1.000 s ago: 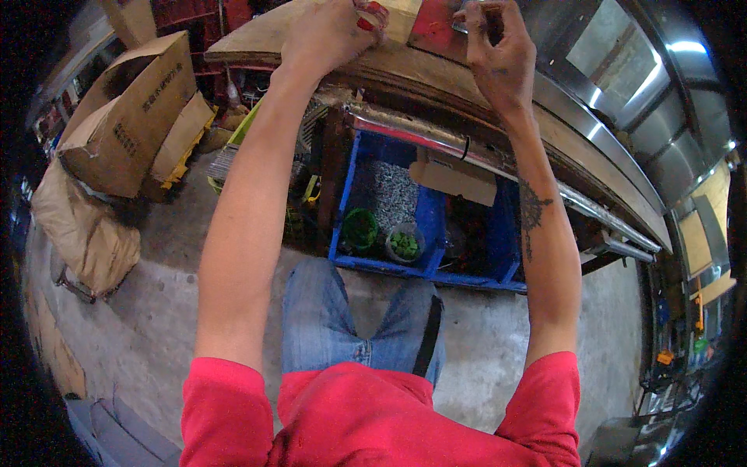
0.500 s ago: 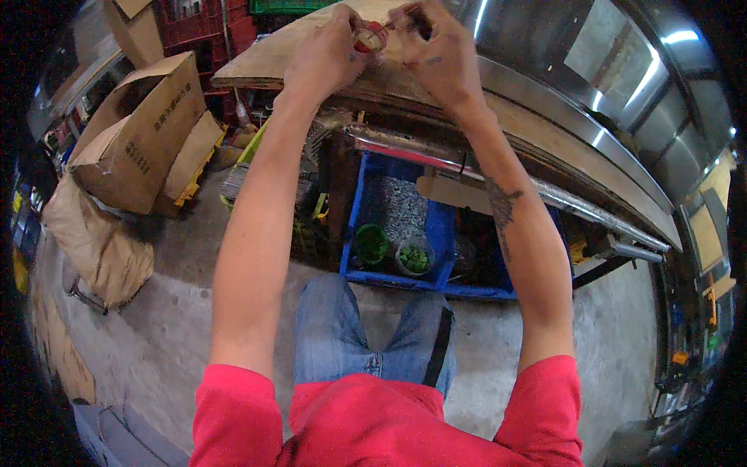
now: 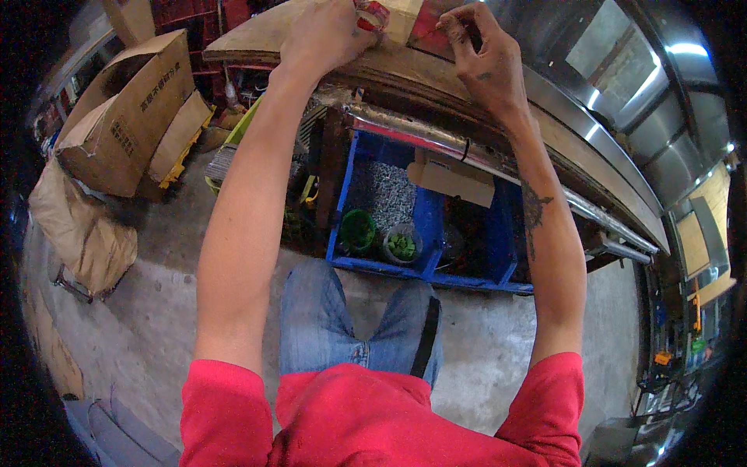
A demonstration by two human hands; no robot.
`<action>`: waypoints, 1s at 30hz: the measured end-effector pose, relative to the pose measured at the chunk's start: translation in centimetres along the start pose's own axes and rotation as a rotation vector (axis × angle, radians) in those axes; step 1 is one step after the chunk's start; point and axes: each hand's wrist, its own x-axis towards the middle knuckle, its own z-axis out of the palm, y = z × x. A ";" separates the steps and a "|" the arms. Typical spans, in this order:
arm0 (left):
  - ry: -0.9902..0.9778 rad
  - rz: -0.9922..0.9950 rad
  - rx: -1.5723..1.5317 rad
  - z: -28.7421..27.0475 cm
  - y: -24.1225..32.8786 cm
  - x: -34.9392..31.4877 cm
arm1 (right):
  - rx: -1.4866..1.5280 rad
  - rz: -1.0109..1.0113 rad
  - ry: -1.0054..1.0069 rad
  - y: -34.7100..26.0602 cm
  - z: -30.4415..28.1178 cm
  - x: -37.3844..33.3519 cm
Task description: The person applies a clear adhesive to the edges and seams of a stainless steel kitchen hood using a small brush and a jar. The person repeatedly dips the brush into the jar and carefully coats the metal surfaces, moving along the hood's perimeter.
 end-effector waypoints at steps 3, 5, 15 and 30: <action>-0.153 -0.125 -0.073 -3.1 3.6 -0.1 | -0.023 -0.074 0.012 1.2 0.0 -0.4; -0.224 -0.227 -0.080 -4.5 4.8 -0.2 | 0.005 0.031 -0.061 -0.6 -0.6 0.1; -0.193 -0.238 -0.094 -5.3 5.4 -0.8 | 0.030 0.147 -0.131 -1.6 -1.0 0.3; -0.210 -0.262 -0.040 -4.6 5.0 -0.2 | 0.036 0.133 -0.125 -1.7 -0.8 0.4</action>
